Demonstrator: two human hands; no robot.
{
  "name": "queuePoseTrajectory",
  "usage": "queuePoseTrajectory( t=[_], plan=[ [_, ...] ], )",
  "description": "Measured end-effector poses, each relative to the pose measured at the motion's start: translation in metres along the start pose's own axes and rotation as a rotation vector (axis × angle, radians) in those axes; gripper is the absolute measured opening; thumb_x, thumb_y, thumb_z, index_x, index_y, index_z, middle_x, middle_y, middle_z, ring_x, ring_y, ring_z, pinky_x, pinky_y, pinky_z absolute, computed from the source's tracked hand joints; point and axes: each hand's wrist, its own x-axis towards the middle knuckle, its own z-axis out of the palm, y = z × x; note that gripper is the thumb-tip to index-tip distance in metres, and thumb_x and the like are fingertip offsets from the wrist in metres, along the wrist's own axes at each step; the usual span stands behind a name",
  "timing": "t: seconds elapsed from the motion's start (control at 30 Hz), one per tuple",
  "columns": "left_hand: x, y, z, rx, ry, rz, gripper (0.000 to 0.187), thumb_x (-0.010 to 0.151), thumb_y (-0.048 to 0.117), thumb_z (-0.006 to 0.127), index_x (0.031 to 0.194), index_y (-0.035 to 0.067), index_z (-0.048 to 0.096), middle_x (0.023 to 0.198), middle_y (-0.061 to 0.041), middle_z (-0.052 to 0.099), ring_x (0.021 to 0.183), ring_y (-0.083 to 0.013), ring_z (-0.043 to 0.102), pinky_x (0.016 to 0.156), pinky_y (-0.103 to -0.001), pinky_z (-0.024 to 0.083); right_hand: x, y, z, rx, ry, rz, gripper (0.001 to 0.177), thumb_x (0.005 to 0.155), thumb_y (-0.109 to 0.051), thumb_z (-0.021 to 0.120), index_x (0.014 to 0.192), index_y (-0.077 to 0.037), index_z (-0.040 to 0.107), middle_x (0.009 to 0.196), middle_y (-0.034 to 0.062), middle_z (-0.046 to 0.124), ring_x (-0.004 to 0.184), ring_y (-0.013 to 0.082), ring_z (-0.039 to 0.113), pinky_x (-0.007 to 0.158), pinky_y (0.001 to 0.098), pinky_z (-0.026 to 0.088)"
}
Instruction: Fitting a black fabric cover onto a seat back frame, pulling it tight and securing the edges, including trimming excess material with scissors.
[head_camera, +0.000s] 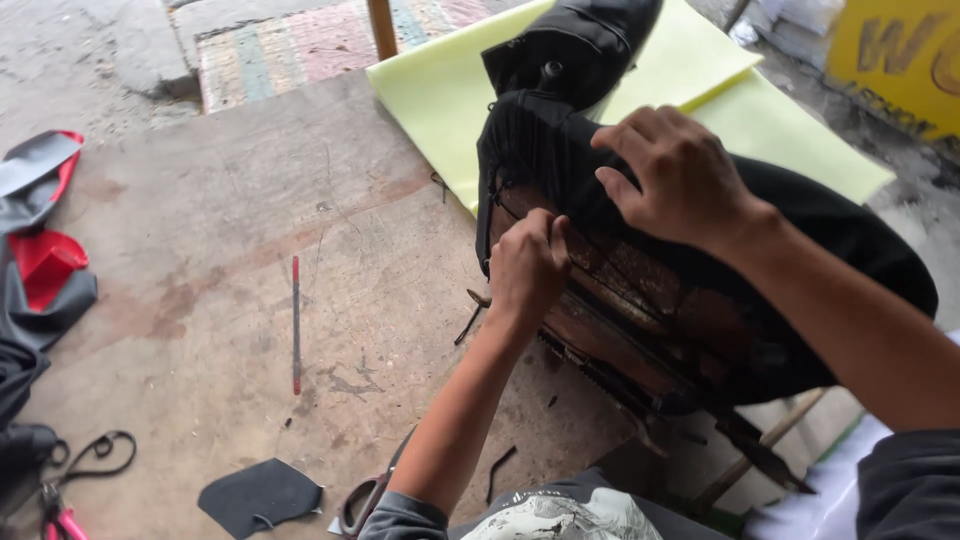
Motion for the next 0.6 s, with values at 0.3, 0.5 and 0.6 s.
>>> queuePoseTrajectory(
  t=[0.3, 0.5, 0.6],
  plan=[
    [0.013, 0.013, 0.024, -0.189, -0.016, -0.129, 0.053, 0.099, 0.053, 0.060, 0.064, 0.016, 0.048, 0.053, 0.003, 0.045, 0.052, -0.0124, 0.042, 0.052, -0.038, 0.034, 0.068, 0.042, -0.009, 0.494, -0.930, 0.137, 0.103, 0.083, -0.065, 0.064, 0.167, -0.047, 0.007, 0.172, 0.0096, 0.026, 0.150, 0.0364, 0.037, 0.120, 0.0538, 0.034],
    [0.019, -0.003, 0.044, -0.214, 0.398, 0.469, 0.045, 0.108, 0.018, 0.056, 0.067, 0.010, 0.038, 0.058, -0.004, 0.037, 0.048, -0.0178, 0.032, 0.047, -0.039, 0.022, 0.070, 0.029, 0.004, 0.301, -1.028, 0.267, 0.125, 0.081, -0.070, 0.070, 0.172, -0.034, -0.007, 0.152, 0.0209, 0.046, 0.133, 0.0450, 0.054, 0.111, 0.0538, 0.043],
    [0.022, -0.013, 0.046, -0.353, 0.366, 0.488, 0.045, 0.105, 0.008, 0.057, 0.066, 0.009, 0.034, 0.058, -0.003, 0.032, 0.049, -0.0175, 0.027, 0.049, -0.037, 0.018, 0.044, 0.015, 0.032, 0.048, -0.837, 0.096, 0.115, 0.089, -0.076, 0.060, 0.174, -0.022, 0.003, 0.130, 0.0256, 0.050, 0.097, 0.0434, 0.064, 0.081, 0.0546, 0.058]
  ],
)
